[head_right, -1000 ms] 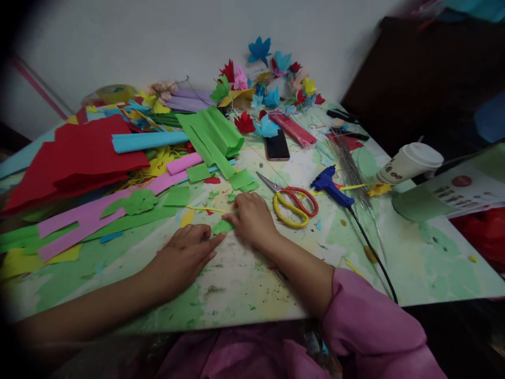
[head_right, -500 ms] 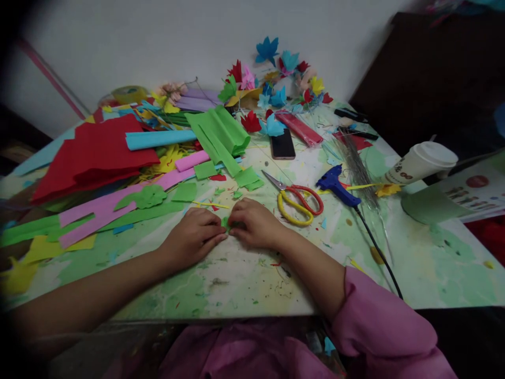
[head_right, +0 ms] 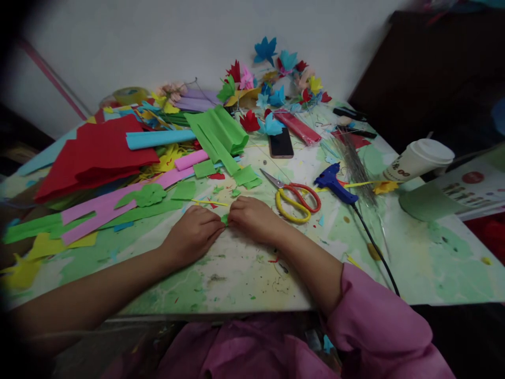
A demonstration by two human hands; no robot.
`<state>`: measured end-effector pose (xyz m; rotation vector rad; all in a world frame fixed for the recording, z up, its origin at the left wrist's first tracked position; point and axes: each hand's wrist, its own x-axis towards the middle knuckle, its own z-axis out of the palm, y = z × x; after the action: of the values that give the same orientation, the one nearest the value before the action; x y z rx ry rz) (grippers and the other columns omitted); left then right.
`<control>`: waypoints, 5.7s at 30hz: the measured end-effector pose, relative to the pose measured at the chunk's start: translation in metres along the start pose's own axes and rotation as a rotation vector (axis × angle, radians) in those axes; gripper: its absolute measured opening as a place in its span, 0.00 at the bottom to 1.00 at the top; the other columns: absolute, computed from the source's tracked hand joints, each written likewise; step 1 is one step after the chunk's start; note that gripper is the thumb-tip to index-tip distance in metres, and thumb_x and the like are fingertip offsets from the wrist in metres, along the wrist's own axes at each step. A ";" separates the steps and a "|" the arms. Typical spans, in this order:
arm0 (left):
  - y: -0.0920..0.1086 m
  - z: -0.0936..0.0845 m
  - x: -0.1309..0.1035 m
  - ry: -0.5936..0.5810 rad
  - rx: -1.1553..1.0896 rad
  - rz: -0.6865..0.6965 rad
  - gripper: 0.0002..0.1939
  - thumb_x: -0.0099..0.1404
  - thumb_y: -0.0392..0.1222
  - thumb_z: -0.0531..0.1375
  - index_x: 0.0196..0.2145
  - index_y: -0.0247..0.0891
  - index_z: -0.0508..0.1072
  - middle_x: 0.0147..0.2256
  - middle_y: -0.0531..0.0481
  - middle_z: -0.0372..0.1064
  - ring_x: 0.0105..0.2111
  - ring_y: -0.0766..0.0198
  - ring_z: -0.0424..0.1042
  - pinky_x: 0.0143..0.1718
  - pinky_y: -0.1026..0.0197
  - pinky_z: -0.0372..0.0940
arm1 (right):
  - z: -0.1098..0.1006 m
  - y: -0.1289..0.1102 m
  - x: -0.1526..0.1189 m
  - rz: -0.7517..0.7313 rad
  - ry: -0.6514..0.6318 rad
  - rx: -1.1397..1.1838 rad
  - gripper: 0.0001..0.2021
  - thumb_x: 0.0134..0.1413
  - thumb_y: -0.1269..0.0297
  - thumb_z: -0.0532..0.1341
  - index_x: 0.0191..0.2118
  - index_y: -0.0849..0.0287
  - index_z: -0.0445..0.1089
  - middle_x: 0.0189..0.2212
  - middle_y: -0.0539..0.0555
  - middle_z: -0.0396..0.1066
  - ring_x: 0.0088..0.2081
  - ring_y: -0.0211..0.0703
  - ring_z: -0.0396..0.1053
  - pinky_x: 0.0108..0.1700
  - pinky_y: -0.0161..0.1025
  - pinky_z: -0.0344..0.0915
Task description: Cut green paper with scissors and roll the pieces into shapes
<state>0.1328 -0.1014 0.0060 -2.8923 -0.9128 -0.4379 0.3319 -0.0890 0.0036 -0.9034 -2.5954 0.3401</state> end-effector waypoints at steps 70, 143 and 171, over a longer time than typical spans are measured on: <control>0.002 -0.009 -0.015 -0.168 -0.124 -0.034 0.14 0.66 0.37 0.49 0.45 0.37 0.71 0.37 0.45 0.69 0.37 0.58 0.64 0.42 0.51 0.57 | 0.008 -0.019 0.018 0.298 -0.117 -0.343 0.06 0.54 0.69 0.55 0.31 0.64 0.69 0.32 0.60 0.68 0.39 0.51 0.59 0.41 0.44 0.52; -0.013 -0.006 -0.010 0.188 -0.593 -0.196 0.11 0.63 0.43 0.55 0.27 0.36 0.71 0.25 0.51 0.68 0.28 0.65 0.67 0.34 0.60 0.60 | 0.013 -0.012 0.003 0.027 0.297 0.164 0.16 0.60 0.57 0.53 0.28 0.61 0.71 0.22 0.54 0.70 0.28 0.40 0.64 0.35 0.39 0.56; -0.004 -0.008 -0.009 0.047 0.122 0.108 0.11 0.65 0.33 0.51 0.30 0.36 0.72 0.26 0.48 0.69 0.33 0.59 0.65 0.40 0.52 0.55 | -0.002 -0.014 -0.003 -0.009 0.102 -0.058 0.12 0.48 0.70 0.59 0.41 0.57 0.71 0.39 0.56 0.68 0.44 0.49 0.58 0.47 0.49 0.51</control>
<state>0.1216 -0.1046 0.0113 -2.7913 -0.7452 -0.4242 0.3274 -0.1011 0.0090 -0.9043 -2.5266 0.2113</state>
